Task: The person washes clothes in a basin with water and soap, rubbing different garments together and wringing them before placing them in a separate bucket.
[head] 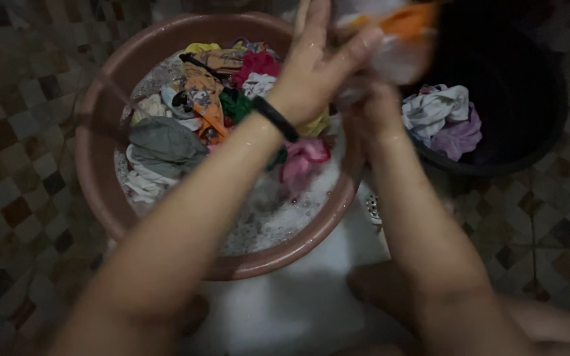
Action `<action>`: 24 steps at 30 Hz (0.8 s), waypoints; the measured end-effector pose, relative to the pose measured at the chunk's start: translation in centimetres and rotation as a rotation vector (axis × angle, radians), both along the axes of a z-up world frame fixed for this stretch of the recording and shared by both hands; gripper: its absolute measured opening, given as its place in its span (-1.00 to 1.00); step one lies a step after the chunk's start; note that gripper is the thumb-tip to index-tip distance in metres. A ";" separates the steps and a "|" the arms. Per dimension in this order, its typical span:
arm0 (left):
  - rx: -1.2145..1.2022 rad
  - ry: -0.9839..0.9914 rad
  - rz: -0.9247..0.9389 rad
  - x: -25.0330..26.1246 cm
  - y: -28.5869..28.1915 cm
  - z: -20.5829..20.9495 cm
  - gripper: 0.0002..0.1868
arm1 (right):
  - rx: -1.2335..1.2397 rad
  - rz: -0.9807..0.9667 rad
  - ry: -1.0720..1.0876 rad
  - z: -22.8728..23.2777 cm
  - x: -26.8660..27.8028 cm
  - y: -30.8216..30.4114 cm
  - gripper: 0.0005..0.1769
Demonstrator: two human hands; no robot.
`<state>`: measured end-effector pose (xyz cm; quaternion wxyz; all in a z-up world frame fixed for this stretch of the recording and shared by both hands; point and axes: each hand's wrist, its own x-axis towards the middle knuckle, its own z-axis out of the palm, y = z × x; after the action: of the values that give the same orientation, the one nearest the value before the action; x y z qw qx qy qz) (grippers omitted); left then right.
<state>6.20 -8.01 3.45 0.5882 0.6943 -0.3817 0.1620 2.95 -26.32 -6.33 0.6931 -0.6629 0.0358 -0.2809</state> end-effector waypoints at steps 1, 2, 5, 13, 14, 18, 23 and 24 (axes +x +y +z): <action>-0.033 0.034 0.056 0.4 -1.0 -1.6 -0.21 | 0.181 -0.024 -0.036 -0.1 0.2 -1.7 -0.46; -0.084 0.079 0.135 0.6 -1.7 -3.5 -0.24 | 0.359 -0.032 -0.083 0.0 0.3 -3.2 -0.47; 0.235 0.510 0.195 0.6 -3.0 -10.2 -0.62 | 0.829 -0.009 -0.179 2.0 -1.2 -6.3 -0.45; 1.082 0.375 -0.047 -7.9 2.7 -18.4 -0.64 | 0.423 0.463 0.230 2.6 -0.8 0.3 -0.68; 1.192 0.383 -0.088 -8.4 3.7 -18.3 -0.65 | -0.253 0.495 0.342 1.7 -0.3 2.1 -0.70; 1.460 0.372 -0.200 -9.8 9.4 -17.8 -0.63 | -1.220 1.052 0.870 -4.6 -2.0 8.6 -0.57; 1.429 0.618 -0.135 -12.2 13.4 -21.8 -0.49 | -1.393 1.074 1.083 -16.0 -5.8 12.5 -0.40; 1.405 0.600 -0.149 -12.1 13.7 -23.4 -0.48 | -1.443 1.047 1.033 -17.0 -6.1 12.9 -0.44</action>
<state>-5.94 5.65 -19.90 0.0968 0.8917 -0.2648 -0.3542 -3.12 -13.46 -23.32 0.0654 -0.8937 -0.1414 0.4209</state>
